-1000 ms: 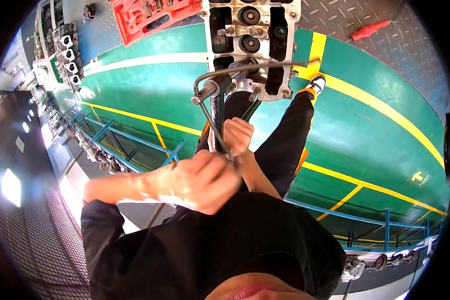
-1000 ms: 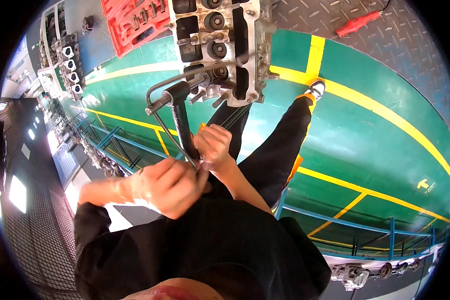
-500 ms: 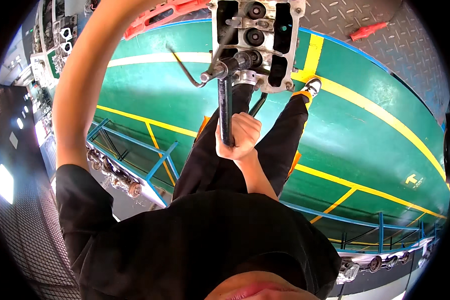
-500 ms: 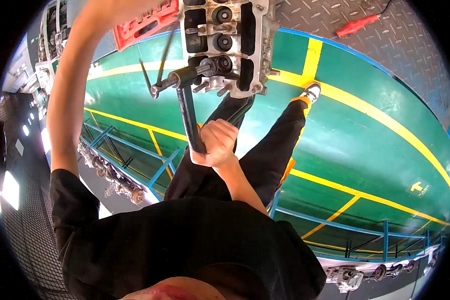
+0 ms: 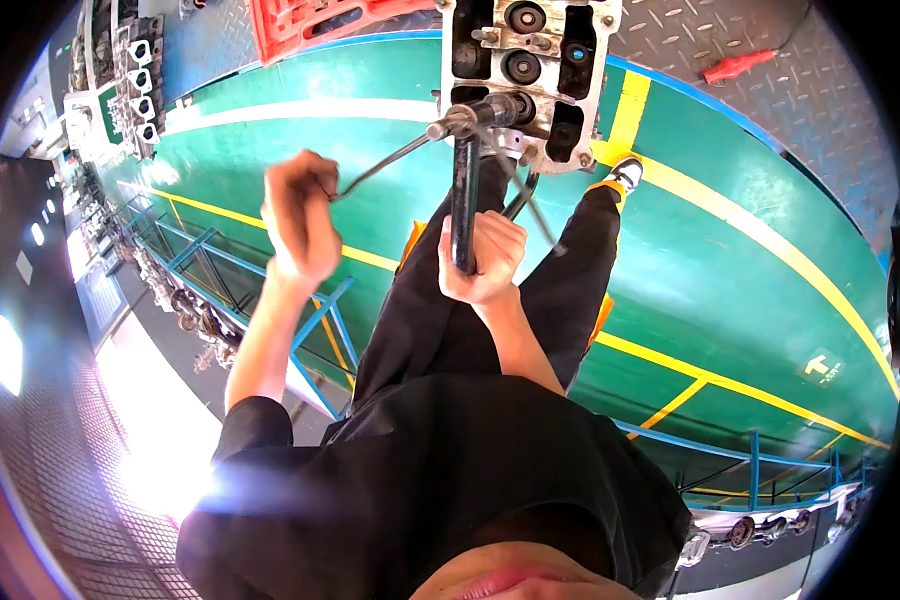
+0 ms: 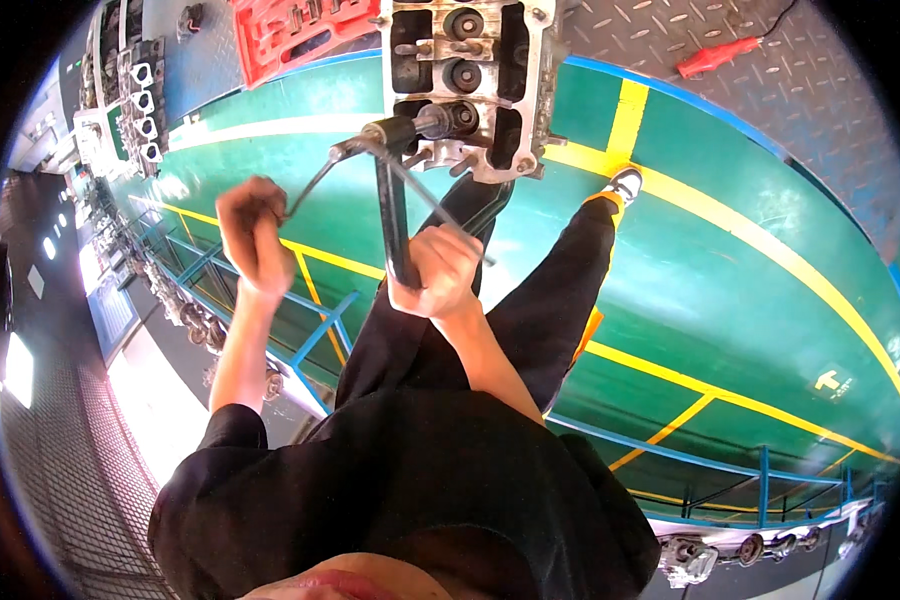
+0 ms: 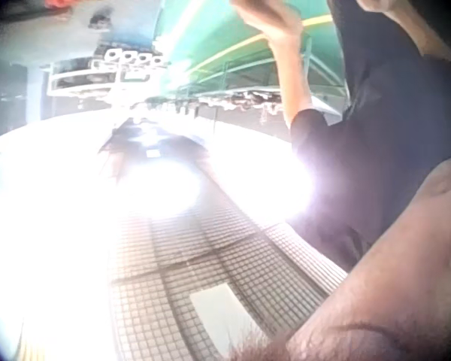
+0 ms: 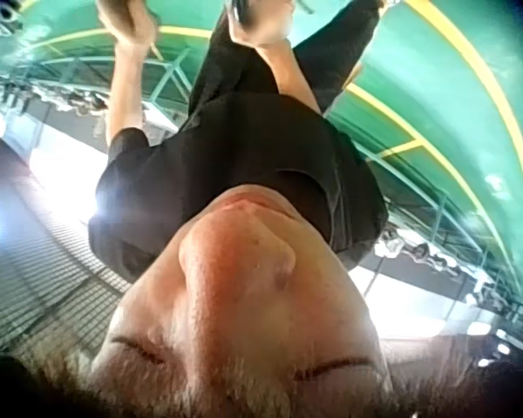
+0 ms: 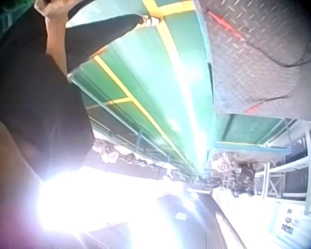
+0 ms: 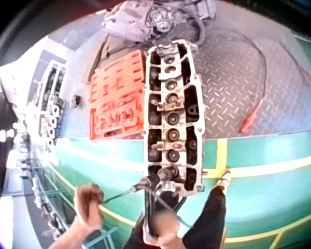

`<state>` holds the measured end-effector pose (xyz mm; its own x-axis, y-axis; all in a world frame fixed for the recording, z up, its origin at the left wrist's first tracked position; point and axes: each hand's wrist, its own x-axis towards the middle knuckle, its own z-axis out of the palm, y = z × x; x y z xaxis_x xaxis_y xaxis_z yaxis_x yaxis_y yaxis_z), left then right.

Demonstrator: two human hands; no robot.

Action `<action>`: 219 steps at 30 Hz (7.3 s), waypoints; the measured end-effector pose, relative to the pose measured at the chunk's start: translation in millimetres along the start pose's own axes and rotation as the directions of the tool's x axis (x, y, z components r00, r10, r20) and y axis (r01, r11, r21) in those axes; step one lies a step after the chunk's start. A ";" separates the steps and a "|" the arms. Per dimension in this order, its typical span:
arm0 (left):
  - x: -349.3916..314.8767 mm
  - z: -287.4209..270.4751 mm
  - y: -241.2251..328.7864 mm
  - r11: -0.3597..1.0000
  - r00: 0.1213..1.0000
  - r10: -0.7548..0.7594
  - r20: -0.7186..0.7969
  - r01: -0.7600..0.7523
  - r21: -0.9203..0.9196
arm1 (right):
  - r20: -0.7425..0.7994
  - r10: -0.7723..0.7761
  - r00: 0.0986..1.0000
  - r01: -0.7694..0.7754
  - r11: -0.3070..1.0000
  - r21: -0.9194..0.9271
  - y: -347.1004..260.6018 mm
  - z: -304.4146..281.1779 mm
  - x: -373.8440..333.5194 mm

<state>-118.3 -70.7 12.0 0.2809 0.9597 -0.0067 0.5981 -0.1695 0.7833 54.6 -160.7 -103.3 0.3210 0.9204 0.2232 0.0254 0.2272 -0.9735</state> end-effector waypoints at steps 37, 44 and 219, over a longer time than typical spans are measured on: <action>205.6 56.0 -51.0 0.994 0.934 0.081 0.347 -0.049 -0.101 | -0.160 0.709 0.687 -0.656 0.699 0.283 -27.9 5.3 15.5; 100.9 64.4 -6.6 0.966 0.953 0.244 0.180 -0.222 -0.133 | -0.054 0.786 0.616 -0.767 0.613 0.190 -14.9 -6.5 13.9; 49.5 -10.9 5.5 0.761 0.623 -0.292 0.726 0.611 -0.219 | -0.037 0.730 0.683 -0.726 0.683 0.078 -14.9 -24.4 24.1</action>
<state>-109.2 -21.7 22.8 0.5455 0.4846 -0.6838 0.4626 0.5062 0.7278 85.1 -149.7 -84.6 0.2728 0.7825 -0.5597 -0.2893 -0.4882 -0.8234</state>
